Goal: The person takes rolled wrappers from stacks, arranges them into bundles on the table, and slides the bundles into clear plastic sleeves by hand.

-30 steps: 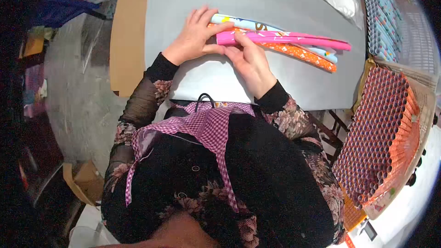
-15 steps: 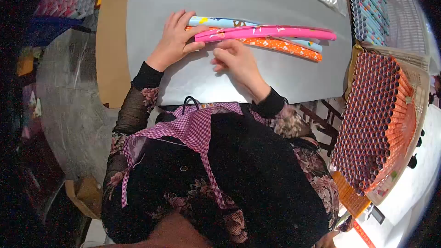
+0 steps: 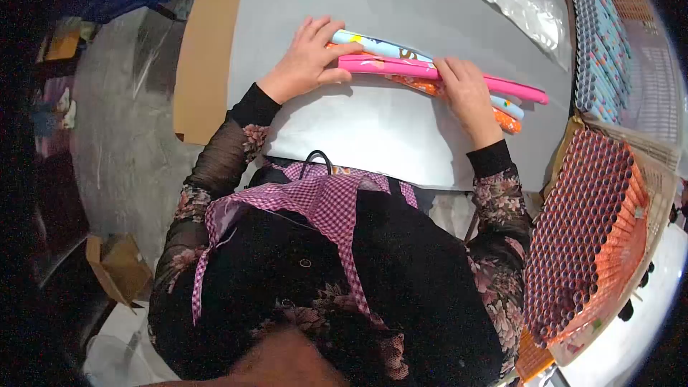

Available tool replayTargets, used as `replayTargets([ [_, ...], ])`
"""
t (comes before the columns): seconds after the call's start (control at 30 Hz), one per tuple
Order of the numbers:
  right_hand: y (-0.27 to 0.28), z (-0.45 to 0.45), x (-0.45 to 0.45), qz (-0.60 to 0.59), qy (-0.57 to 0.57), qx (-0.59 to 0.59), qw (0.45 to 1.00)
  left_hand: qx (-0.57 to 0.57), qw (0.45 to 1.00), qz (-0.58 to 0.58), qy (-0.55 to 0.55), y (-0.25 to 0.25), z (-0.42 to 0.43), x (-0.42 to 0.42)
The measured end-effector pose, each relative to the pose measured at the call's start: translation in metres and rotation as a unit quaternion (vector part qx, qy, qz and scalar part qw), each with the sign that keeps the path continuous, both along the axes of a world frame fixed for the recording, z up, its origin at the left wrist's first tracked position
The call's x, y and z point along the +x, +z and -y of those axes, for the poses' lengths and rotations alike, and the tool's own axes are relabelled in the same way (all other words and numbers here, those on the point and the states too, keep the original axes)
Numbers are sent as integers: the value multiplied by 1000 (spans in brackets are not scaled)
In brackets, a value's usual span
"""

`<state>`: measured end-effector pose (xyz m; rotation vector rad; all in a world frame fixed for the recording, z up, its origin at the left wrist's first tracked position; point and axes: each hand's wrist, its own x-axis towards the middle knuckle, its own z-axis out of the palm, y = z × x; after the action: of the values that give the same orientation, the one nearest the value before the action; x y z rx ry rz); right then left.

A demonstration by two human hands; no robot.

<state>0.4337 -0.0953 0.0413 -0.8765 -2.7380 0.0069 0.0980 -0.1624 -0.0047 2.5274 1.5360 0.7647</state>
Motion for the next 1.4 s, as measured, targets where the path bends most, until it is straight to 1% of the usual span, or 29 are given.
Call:
replayTargets([
  [0.1, 0, -10, 9, 10, 7, -10, 1000, -11, 1000, -7, 5, 3, 1, 1],
  [0.17, -5, -22, 14, -38, -4, 19, 999, -22, 999, 35, 18, -3, -1, 0],
  [0.2, -5, -28, 9, -59, -30, 15, 998, -8, 999, 16, 27, -4, -1, 0],
  [0.23, -5, -34, 4, -59, -26, 15, 998, -8, 999, 16, 31, -7, -1, 1],
  [0.3, -4, -46, -12, -34, -41, 7, 999, 30, 999, 8, 37, -10, -3, 1],
  [0.37, -12, -49, -36, -54, -18, 28, 998, 41, 998, 25, 45, -7, 0, 3],
  [0.47, -27, -59, -62, -39, -7, -44, 998, 53, 995, 64, 59, -9, 3, 6],
  [0.6, -31, -51, -78, -46, -3, -67, 997, 45, 994, 69, 78, -4, 8, 9],
  [0.7, -28, -44, -78, -57, -7, -79, 995, 55, 993, 57, 86, -8, 9, 12],
  [0.73, -22, -41, -80, -55, -13, -94, 994, 85, 991, 38, 96, -9, 9, 13],
  [0.87, -30, -47, -72, -66, -9, -132, 989, 81, 991, 33, 101, -9, 10, 13],
  [1.13, -27, -41, -63, -76, -42, -199, 976, 85, 989, 43, 111, -11, 12, 15],
  [1.27, -38, -43, -53, -66, -27, -210, 975, 74, 990, 40, 117, -9, 13, 15],
  [1.33, -29, -29, -55, -37, 5, -174, 984, 76, 989, 47, 117, -9, 14, 15],
  [1.4, -23, -24, -60, -14, 15, -162, 987, 84, 988, 57, 113, -9, 14, 13],
])
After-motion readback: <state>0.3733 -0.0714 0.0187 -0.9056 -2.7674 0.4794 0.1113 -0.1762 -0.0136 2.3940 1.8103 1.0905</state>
